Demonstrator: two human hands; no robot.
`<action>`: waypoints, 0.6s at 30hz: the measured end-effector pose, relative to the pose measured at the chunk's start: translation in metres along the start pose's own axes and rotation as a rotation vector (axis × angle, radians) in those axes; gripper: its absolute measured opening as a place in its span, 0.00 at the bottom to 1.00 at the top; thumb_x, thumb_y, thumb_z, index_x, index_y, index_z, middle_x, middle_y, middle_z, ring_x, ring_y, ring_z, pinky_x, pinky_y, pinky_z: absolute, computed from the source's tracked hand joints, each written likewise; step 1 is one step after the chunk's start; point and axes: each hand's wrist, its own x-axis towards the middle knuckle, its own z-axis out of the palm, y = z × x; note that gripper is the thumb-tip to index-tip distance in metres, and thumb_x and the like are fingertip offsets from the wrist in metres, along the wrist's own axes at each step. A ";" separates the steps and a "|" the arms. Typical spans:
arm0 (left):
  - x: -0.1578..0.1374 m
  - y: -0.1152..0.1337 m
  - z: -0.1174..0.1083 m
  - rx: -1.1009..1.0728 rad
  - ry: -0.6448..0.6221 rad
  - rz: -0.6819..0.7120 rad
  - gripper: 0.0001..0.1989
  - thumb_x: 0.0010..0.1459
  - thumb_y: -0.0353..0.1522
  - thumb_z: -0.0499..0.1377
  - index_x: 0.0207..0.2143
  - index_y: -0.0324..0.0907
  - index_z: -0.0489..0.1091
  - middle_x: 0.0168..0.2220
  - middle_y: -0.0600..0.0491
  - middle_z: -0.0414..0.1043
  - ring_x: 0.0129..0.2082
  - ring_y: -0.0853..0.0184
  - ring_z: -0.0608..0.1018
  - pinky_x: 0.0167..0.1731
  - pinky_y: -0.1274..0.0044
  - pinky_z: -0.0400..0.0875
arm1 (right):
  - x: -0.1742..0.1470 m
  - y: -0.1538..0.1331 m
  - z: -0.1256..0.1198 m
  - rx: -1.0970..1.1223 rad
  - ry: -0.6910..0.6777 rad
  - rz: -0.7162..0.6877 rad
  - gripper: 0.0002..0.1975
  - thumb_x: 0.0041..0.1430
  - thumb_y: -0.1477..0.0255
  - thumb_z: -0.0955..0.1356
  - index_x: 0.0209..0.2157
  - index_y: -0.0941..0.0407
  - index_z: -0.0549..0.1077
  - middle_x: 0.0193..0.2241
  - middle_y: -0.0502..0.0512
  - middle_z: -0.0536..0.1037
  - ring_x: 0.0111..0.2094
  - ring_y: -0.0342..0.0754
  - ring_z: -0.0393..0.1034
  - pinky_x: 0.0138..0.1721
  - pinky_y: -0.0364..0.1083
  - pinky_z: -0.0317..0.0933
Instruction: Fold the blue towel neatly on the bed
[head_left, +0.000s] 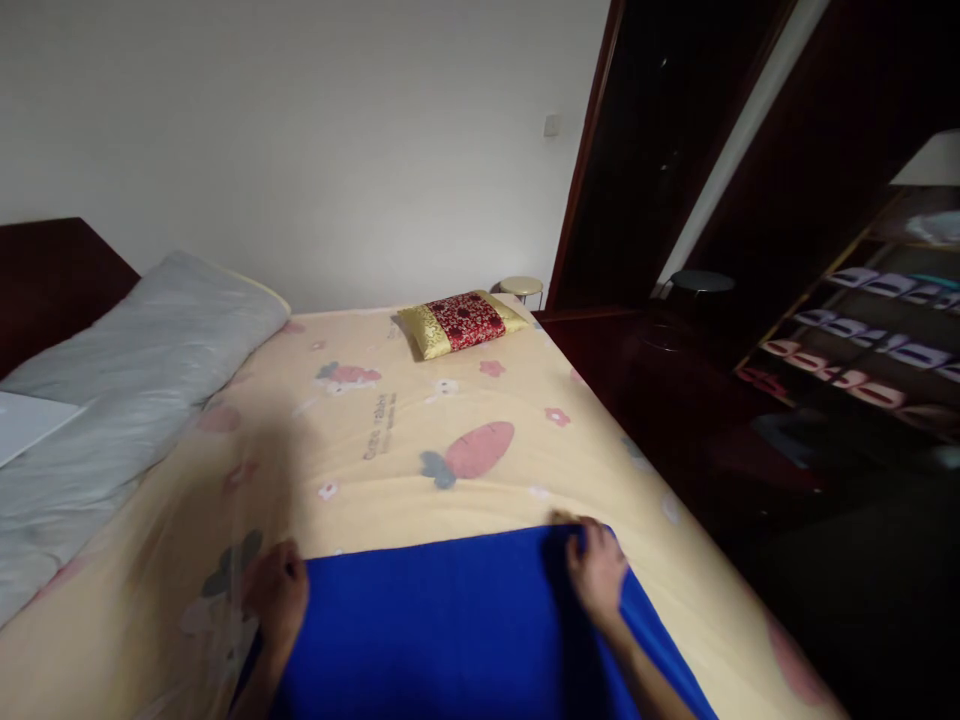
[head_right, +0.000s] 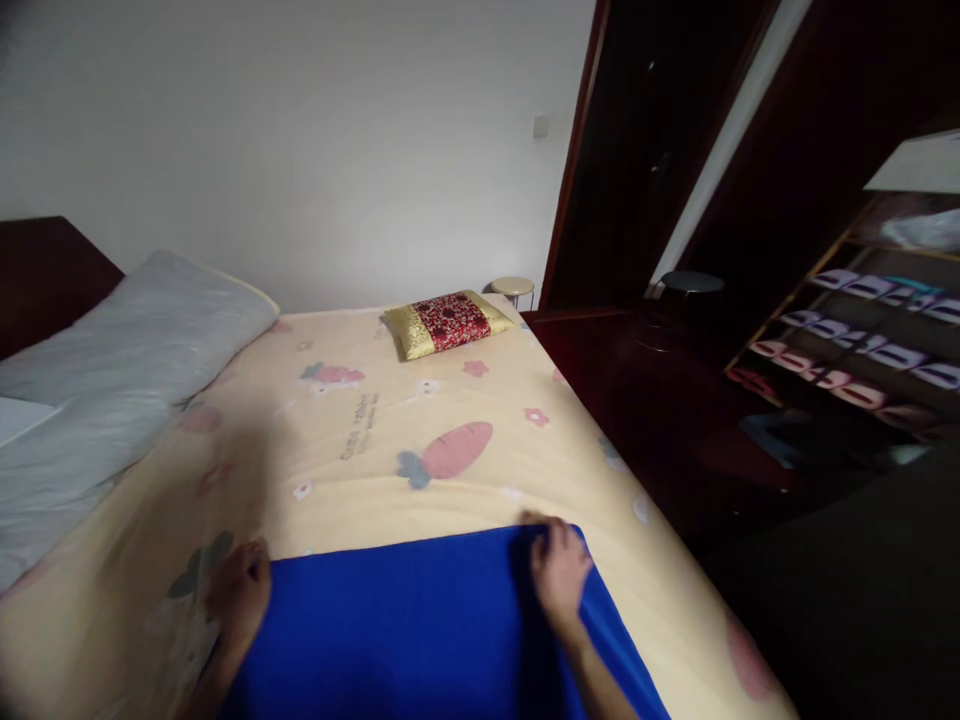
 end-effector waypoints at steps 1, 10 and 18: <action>-0.018 0.029 0.011 -0.023 0.008 0.049 0.24 0.63 0.37 0.43 0.53 0.37 0.69 0.54 0.40 0.73 0.59 0.55 0.70 0.58 0.65 0.64 | -0.020 -0.025 0.012 0.062 -0.052 -0.177 0.24 0.63 0.69 0.54 0.57 0.61 0.66 0.57 0.68 0.70 0.60 0.60 0.61 0.59 0.61 0.56; -0.099 0.127 0.055 -0.097 -0.292 0.555 0.29 0.65 0.36 0.42 0.67 0.54 0.40 0.68 0.52 0.51 0.66 0.63 0.59 0.64 0.62 0.57 | -0.083 -0.092 0.068 0.069 -0.381 -0.690 0.28 0.66 0.62 0.58 0.66 0.49 0.50 0.66 0.55 0.55 0.66 0.54 0.51 0.64 0.59 0.52; -0.041 -0.058 0.033 0.155 -0.012 0.135 0.31 0.63 0.42 0.38 0.65 0.42 0.53 0.65 0.43 0.59 0.67 0.58 0.59 0.65 0.62 0.51 | 0.013 0.088 -0.006 -0.218 -0.239 -0.427 0.30 0.65 0.55 0.55 0.66 0.51 0.51 0.67 0.55 0.55 0.67 0.53 0.48 0.65 0.60 0.50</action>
